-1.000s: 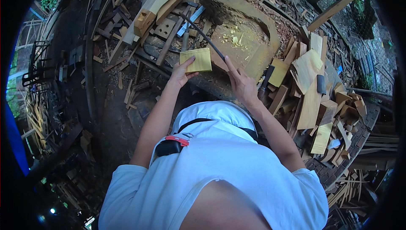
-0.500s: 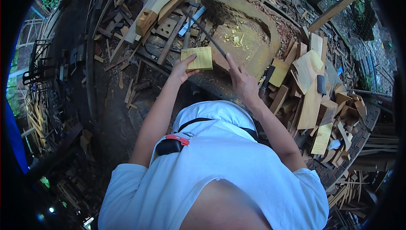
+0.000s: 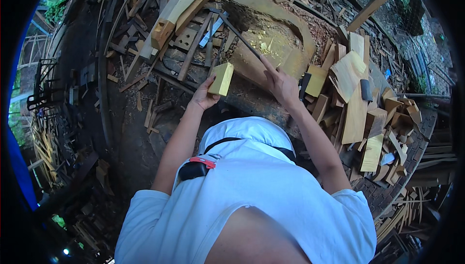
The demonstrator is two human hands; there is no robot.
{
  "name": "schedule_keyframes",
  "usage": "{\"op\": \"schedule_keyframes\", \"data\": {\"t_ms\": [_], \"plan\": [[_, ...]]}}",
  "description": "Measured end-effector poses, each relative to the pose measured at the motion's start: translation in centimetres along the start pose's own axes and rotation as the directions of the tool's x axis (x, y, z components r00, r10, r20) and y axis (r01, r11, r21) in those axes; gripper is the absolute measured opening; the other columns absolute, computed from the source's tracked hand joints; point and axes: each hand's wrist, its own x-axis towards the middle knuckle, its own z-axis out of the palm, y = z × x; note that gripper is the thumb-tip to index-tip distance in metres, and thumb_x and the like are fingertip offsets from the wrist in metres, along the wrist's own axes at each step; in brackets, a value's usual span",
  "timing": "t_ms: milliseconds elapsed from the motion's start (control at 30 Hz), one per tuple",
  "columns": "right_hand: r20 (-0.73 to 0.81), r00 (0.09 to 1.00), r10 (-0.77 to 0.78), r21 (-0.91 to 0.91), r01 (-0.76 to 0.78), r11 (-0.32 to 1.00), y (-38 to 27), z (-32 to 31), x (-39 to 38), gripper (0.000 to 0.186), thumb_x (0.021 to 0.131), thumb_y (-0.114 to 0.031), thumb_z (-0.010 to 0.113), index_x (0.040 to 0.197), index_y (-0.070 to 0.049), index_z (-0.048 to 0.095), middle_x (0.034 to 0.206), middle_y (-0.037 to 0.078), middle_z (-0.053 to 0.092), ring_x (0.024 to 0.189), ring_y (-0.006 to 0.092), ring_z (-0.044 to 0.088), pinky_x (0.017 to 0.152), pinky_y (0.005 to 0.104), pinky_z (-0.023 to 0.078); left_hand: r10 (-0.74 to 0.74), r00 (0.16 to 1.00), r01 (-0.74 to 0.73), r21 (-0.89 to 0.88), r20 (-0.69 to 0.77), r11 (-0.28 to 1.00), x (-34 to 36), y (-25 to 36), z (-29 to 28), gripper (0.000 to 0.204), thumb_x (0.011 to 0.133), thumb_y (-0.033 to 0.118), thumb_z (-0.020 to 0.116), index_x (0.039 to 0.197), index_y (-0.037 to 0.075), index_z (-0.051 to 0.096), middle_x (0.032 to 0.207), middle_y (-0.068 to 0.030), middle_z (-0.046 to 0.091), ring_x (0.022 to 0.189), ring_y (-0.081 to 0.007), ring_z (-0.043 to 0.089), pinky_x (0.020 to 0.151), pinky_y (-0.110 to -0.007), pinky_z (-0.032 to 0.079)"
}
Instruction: Carve a small piece of wood using a billhook or machete-like tool.
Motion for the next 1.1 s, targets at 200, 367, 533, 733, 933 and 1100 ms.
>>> {"op": "schedule_keyframes", "data": {"t_ms": [200,367,533,733,933,1100], "plan": [[-0.093,0.987,-0.129,-0.248,0.103,0.963,3.0,1.3,3.2,0.044,0.093,-0.021,0.059,0.136,-0.024,0.052,0.089,0.015,0.059,0.076,0.0332,0.063,0.066,0.0422,0.051,0.009,1.0,-0.01,0.094,0.011,0.995,0.1,-0.1,1.1,0.041,0.082,0.03,0.077,0.115,0.01,0.061,0.099,-0.0013,0.07,0.082,-0.0129,0.07,0.059,-0.025,0.059],[-0.334,0.916,-0.221,0.076,0.26,0.963,-2.5,-1.0,2.7,0.03,0.091,-0.016,0.063,0.12,-0.01,0.064,0.095,0.014,0.061,0.084,0.0274,0.062,0.076,0.0372,0.051,0.009,0.997,-0.013,0.048,0.08,0.999,-0.4,0.4,1.0,0.049,0.086,0.03,0.073,0.124,0.005,0.056,0.111,-0.0086,0.067,0.097,-0.02,0.069,0.082,-0.035,0.059],[-0.185,0.981,-0.049,0.618,0.155,0.77,-7.3,-1.8,1.6,0.022,0.086,-0.006,0.067,0.107,-0.003,0.067,0.094,0.011,0.063,0.081,0.0216,0.065,0.073,0.0302,0.051,-0.005,0.999,-0.004,0.223,0.041,0.975,-1.4,0.3,4.4,0.046,0.085,0.034,0.074,0.12,0.008,0.057,0.097,-0.0017,0.068,0.078,-0.0108,0.069,0.048,-0.021,0.052],[-0.319,0.933,-0.168,0.312,0.271,0.91,-6.9,-1.4,1.4,0.011,0.084,-0.003,0.067,0.094,-0.002,0.062,0.088,0.014,0.058,0.078,0.0298,0.063,0.067,0.035,0.05,0.074,0.997,-0.078,0.12,0.037,0.99,-1.0,-0.9,4.6,0.045,0.086,0.036,0.073,0.118,0.009,0.058,0.095,-0.0012,0.067,0.075,-0.0094,0.067,0.045,-0.019,0.049],[-0.211,0.945,-0.249,0.348,0.311,0.885,-6.5,-1.7,-0.2,0.016,0.086,-0.003,0.064,0.102,-0.002,0.06,0.089,0.013,0.056,0.088,0.0301,0.061,0.076,0.0348,0.05,0.081,0.96,-0.069,-0.055,0.267,0.996,-0.7,0.4,4.4,0.044,0.086,0.03,0.072,0.121,0.007,0.059,0.106,-0.0055,0.069,0.09,-0.0162,0.07,0.072,-0.029,0.06],[-0.08,0.994,0.069,0.801,0.023,0.598,-7.9,-4.3,2.0,0.018,0.093,-0.011,0.063,0.107,0.0,0.062,0.099,0.004,0.063,0.091,0.0113,0.06,0.082,0.026,0.048,0.063,0.954,-0.085,0.063,0.293,0.994,-1.9,0.7,6.3,0.054,0.088,0.029,0.071,0.13,0.002,0.05,0.116,-0.0106,0.064,0.103,-0.0197,0.066,0.089,-0.035,0.057]]}}
